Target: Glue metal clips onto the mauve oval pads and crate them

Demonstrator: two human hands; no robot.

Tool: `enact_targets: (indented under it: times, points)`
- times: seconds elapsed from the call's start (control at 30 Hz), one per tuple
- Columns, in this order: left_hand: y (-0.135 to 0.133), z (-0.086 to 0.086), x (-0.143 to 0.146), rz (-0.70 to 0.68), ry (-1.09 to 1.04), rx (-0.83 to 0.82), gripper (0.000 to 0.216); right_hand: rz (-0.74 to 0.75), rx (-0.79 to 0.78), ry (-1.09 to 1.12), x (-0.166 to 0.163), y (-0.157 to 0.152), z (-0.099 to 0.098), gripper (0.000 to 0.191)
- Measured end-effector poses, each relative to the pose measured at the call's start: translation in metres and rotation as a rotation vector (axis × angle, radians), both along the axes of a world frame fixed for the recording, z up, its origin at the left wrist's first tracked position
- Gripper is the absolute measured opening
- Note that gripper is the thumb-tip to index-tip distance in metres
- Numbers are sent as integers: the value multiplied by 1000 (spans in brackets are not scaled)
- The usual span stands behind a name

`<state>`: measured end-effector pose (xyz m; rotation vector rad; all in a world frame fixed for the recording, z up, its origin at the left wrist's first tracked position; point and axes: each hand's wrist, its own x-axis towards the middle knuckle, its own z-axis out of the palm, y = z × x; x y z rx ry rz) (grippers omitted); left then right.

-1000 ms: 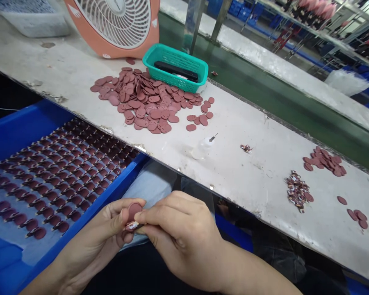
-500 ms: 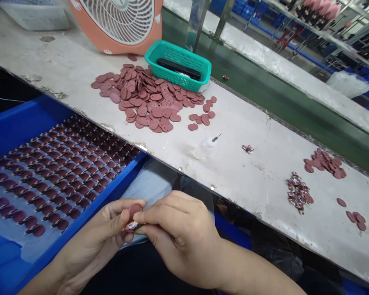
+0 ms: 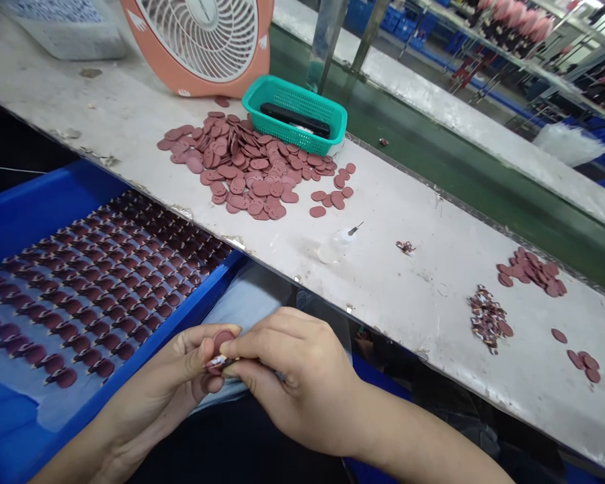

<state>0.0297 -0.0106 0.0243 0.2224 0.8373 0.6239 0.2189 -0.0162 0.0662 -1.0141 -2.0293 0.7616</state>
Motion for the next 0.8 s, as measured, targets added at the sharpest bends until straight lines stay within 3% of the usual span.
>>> enact_targets:
  times: [0.27, 0.4, 0.57, 0.8]
  points:
    - [2, -12, -6, -60, -131, 19, 26, -31, -36, 13, 1, 2, 4, 41]
    - [0, -18, -11, -75, -117, 45, 27, -15, -121, 39, 0, 3, 0, 26]
    - [2, -16, -13, -84, -98, 61, 32, 17, -180, 48, -2, 5, -4, 23]
    - [6, -15, -11, -53, -105, 74, 50, -5, -111, 67, -6, 7, -8, 16]
